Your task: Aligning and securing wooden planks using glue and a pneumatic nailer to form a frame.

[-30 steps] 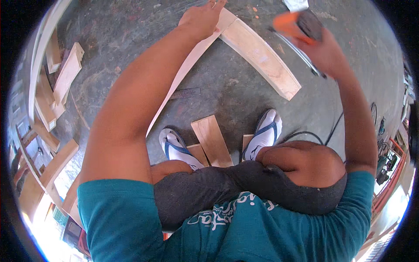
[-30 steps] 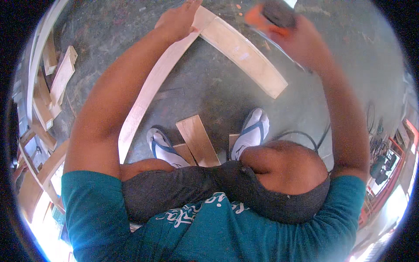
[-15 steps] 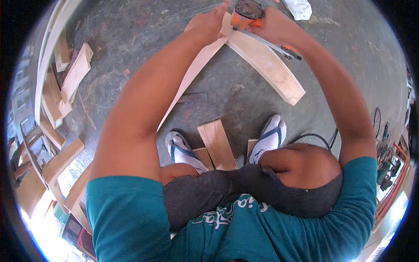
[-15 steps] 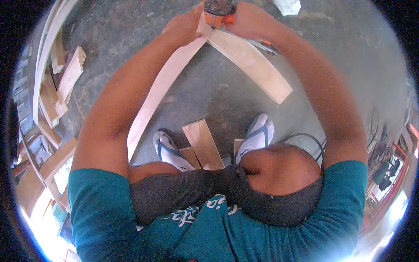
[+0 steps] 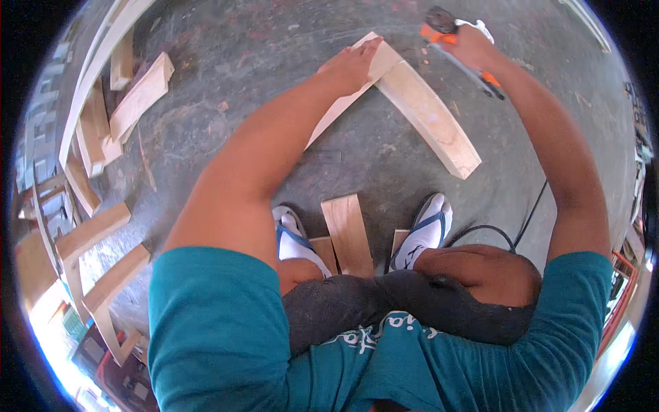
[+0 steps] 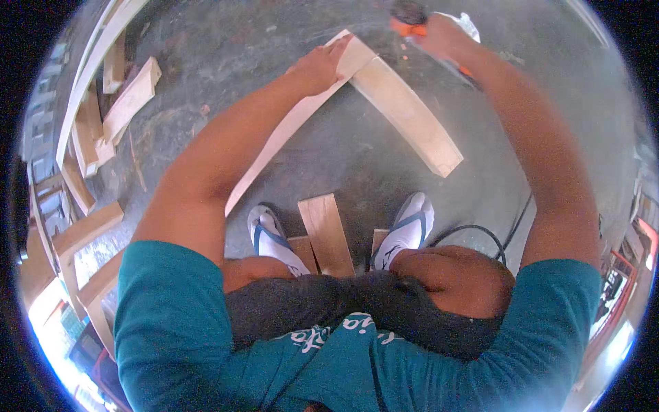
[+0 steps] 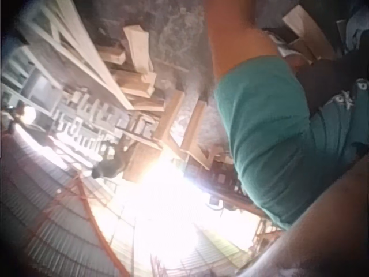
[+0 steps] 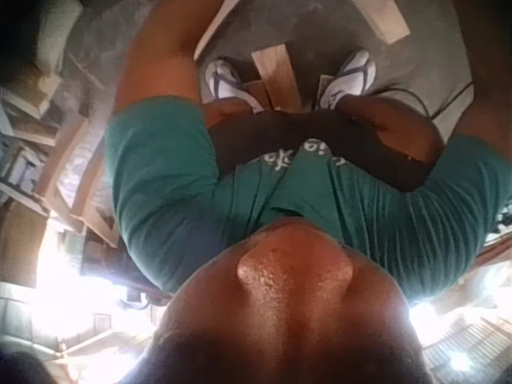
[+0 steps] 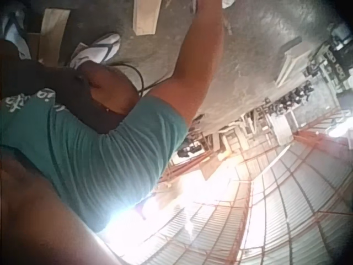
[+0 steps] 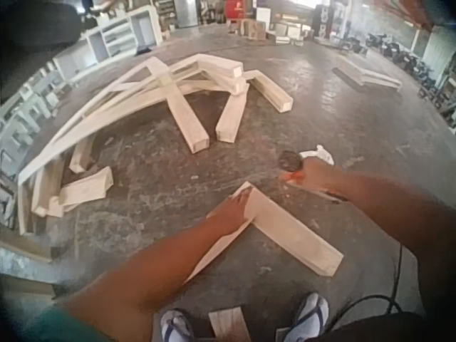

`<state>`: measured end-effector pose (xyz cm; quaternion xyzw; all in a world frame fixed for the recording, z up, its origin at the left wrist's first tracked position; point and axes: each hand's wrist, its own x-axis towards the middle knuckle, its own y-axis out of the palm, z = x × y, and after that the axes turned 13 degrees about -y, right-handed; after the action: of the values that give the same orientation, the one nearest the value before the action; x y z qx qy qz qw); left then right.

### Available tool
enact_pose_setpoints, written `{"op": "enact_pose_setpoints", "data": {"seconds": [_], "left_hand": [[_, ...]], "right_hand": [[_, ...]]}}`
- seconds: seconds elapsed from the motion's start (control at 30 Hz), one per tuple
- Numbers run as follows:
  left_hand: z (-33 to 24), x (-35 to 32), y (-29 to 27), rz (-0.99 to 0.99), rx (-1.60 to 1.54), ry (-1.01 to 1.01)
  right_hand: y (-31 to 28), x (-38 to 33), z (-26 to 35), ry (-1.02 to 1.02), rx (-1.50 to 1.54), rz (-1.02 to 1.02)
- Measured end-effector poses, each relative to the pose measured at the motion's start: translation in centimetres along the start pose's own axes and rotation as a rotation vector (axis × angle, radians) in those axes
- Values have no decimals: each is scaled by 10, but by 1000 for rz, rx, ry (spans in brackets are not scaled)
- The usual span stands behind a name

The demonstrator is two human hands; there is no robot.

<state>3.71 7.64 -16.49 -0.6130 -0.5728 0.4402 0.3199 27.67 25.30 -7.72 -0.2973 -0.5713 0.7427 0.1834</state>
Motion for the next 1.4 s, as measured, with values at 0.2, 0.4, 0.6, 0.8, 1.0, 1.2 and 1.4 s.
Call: {"op": "enact_pose_setpoints", "data": {"seconds": [0.2,0.4,0.6,0.8,1.0,1.2,1.4], "left_hand": [[24,-50,-36,-144,157,352],[45,-146,57,-153,625,561],[80,-173,139,-343,480,513],[40,-177,106,-135,559,564],[-51,-183,62,447,257,391],[-120,-185,20,382,-194,587],[-123,-155,-31,45,-728,270]], "right_hand": [[50,-48,-37,229,-31,-25],[105,-124,-56,-58,124,-247],[176,-125,-116,1,10,-15],[108,-102,-32,350,15,231],[100,-83,-62,220,-208,237],[62,-94,-1,117,-69,-290],[60,-97,55,-379,343,-389]]}}
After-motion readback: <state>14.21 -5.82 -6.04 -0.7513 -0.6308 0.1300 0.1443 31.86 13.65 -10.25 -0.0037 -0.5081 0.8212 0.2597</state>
